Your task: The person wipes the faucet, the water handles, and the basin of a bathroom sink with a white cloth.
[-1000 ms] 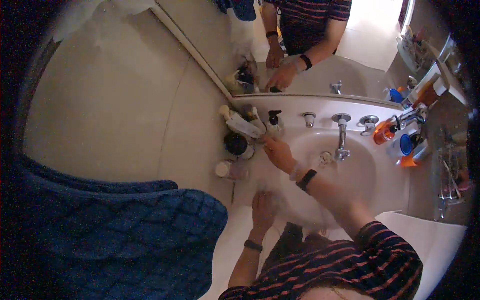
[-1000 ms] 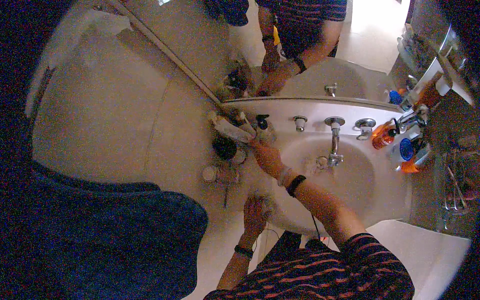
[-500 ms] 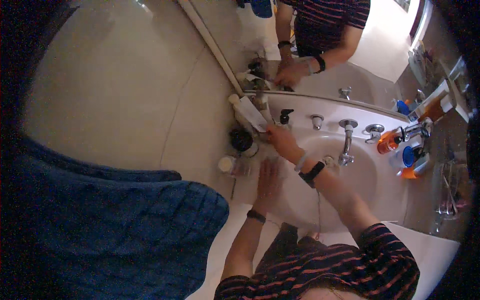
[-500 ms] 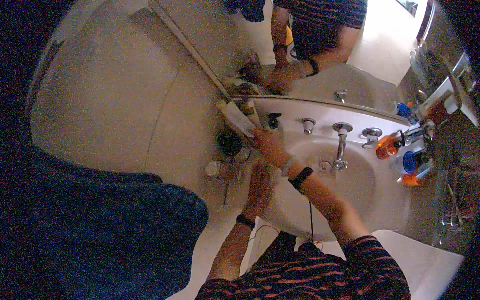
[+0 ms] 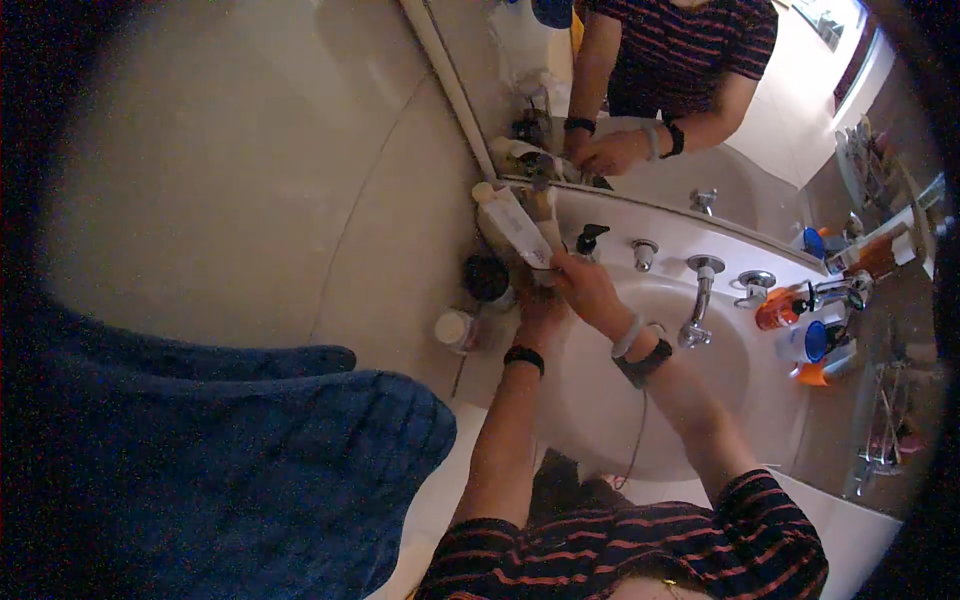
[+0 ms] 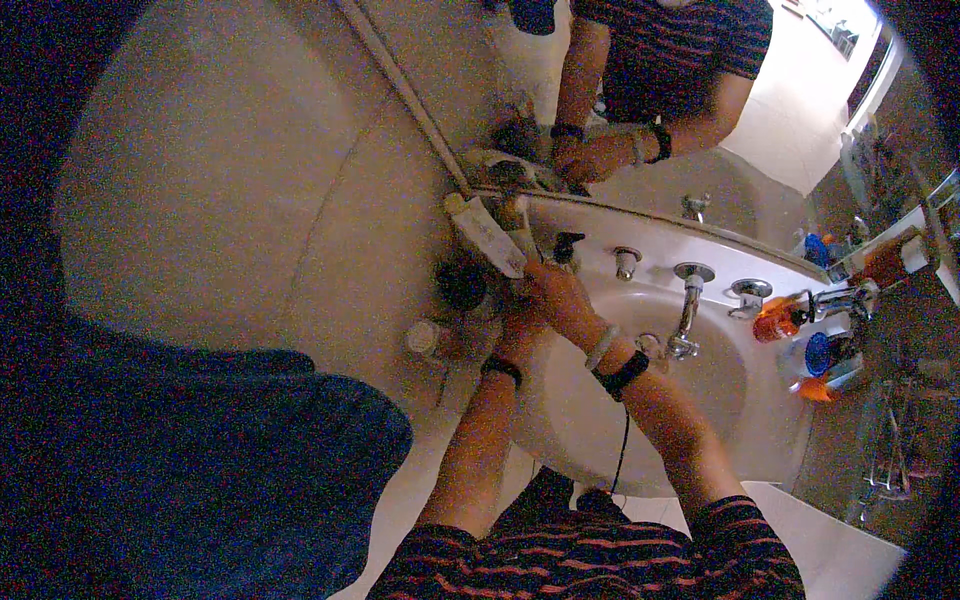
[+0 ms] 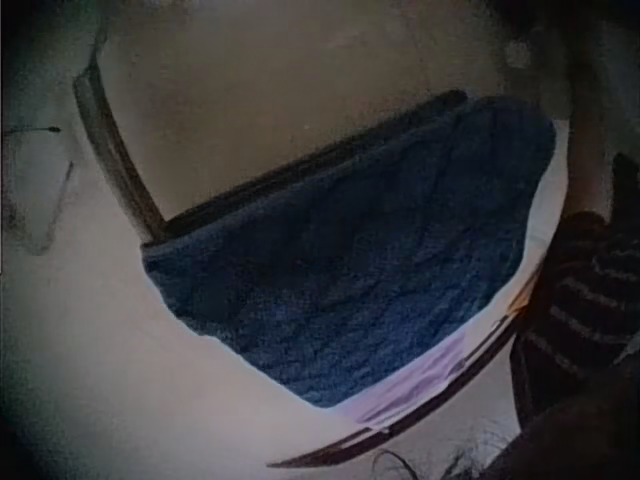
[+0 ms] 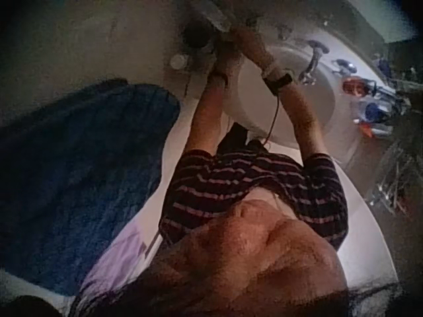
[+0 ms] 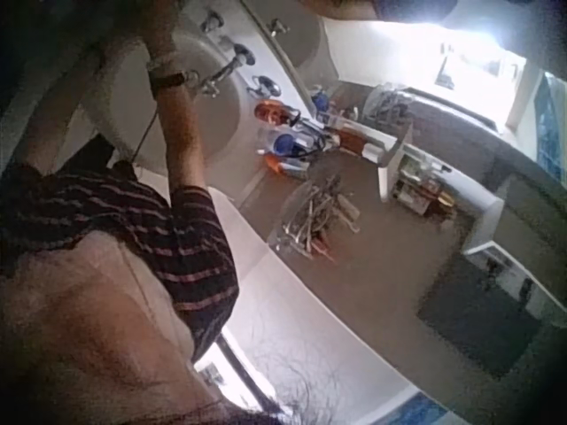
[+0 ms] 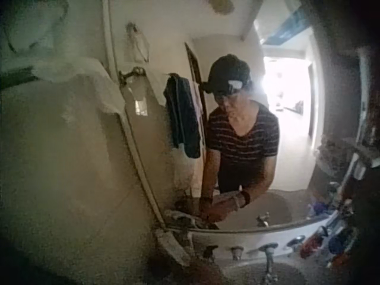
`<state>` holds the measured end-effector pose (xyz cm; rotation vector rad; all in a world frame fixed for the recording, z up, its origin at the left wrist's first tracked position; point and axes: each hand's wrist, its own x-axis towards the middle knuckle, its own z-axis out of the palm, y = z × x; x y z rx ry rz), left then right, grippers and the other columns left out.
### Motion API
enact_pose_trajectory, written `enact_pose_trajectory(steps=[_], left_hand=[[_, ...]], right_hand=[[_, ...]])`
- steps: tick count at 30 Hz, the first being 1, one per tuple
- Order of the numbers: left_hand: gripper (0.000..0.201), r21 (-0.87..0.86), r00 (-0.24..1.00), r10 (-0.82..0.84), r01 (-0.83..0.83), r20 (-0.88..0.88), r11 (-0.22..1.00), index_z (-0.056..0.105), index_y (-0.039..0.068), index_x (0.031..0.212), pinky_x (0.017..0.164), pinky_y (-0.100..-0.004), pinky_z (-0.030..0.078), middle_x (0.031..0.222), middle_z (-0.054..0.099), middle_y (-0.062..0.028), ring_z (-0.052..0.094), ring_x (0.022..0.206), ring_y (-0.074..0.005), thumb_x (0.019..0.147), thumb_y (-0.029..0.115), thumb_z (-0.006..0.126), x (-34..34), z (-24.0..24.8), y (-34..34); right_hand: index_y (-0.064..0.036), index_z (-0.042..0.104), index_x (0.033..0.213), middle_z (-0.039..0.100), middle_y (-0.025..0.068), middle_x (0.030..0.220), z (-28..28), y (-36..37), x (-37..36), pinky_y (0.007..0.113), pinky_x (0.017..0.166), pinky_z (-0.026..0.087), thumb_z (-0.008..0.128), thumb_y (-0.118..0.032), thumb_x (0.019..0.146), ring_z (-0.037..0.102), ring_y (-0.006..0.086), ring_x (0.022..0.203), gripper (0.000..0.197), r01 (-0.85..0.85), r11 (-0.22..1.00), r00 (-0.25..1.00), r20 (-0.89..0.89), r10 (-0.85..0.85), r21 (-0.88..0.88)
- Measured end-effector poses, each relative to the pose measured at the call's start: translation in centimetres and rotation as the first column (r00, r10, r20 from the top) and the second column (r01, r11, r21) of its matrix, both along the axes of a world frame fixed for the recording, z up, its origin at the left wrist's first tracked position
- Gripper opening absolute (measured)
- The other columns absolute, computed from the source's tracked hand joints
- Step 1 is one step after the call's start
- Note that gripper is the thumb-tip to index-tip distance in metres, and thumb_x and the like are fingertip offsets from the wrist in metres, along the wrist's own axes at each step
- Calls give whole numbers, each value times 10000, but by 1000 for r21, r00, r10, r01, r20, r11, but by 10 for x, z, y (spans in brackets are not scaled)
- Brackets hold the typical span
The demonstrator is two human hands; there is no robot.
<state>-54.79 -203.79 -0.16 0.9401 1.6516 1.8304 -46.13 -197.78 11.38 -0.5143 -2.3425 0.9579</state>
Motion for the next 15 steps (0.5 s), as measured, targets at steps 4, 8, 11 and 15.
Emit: enact_pose_trajectory(steps=[4,8,11,15], left_hand=[[444,-116,996,36,-45,-76,992,395,28,1223,933,-377,395,1175,509,-108,474,1110,-250,851,205,564,-7,2,4],[481,-25,997,31,-29,77,999,390,23,1228,957,-407,368,1168,509,-126,453,1136,-269,829,204,590,13,58,11],[500,15,984,46,-50,171,999,387,20,1230,969,-423,355,1165,508,-135,442,1149,-278,818,203,603,22,58,4],[632,-429,584,-212,-261,-784,865,375,-31,1240,1028,-486,247,1237,430,-214,338,1218,-384,720,188,661,23,1,-41]], right_hand=[[-45,514,910,576,182,811,-5,2,-3,442,655,439,545,-54,766,554,401,808,148,-16,1000,1000,24,16,-20],[-50,519,905,579,181,817,-23,20,2,442,654,439,543,-51,768,558,396,802,140,22,999,999,43,-20,-29],[-56,522,898,579,177,815,-22,17,0,435,650,441,540,-53,772,562,389,797,128,70,997,994,90,-69,-17],[-106,530,1030,616,191,791,-41,10,-15,465,613,472,573,-196,820,599,391,742,233,28,999,1000,-1,-28,45]])
